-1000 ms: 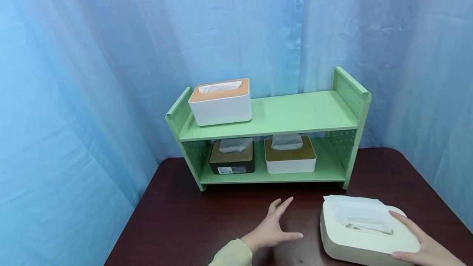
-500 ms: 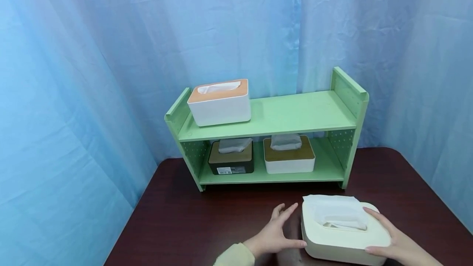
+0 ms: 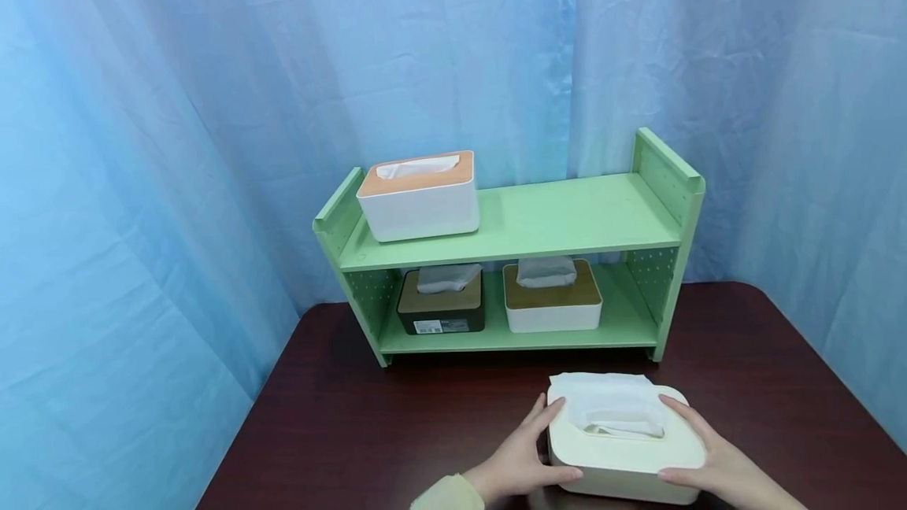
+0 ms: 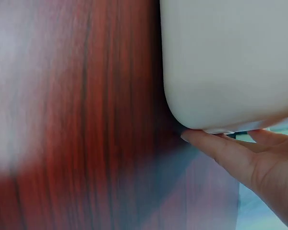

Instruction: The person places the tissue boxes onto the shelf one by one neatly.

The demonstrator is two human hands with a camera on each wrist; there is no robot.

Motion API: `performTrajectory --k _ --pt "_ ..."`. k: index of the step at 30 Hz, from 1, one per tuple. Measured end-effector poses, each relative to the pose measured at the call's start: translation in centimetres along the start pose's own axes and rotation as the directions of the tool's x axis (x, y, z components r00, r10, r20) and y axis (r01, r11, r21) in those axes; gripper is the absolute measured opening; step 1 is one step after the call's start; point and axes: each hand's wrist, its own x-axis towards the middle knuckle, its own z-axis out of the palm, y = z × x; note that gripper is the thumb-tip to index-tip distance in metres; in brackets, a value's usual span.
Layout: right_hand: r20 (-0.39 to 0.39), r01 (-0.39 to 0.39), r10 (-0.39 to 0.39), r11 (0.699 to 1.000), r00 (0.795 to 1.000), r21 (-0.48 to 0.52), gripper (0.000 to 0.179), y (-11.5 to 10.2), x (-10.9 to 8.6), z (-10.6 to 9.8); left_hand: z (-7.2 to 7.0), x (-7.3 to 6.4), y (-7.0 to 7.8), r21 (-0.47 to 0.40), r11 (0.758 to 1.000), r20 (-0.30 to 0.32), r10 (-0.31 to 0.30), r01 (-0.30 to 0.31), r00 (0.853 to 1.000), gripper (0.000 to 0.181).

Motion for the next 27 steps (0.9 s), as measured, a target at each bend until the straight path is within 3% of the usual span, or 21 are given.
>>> performTrajectory --k 5,10,18,27 --pt "0.033 -0.032 0.03 0.998 0.999 0.059 0.084 -1.0 0.5 0.5 -0.3 -0.6 -0.8 -0.005 0.999 -0.063 0.036 -0.036 0.997 0.079" --pt "0.047 -0.034 0.031 0.997 0.998 0.072 0.083 -2.1 0.9 0.9 -0.8 -1.2 -1.4 -0.047 0.997 -0.081 0.054 -0.058 0.995 0.077" --pt "0.194 -0.177 0.138 0.963 0.971 0.202 0.089 -4.1 2.0 1.7 -2.4 -2.5 -2.7 -0.071 0.991 -0.101 0.106 -0.113 0.989 0.077" --pt "0.149 -0.11 0.084 0.977 0.985 0.18 0.09 -5.5 2.4 2.9 -3.6 -4.0 -3.6 -0.082 0.986 -0.102 0.134 -0.142 0.986 0.077"
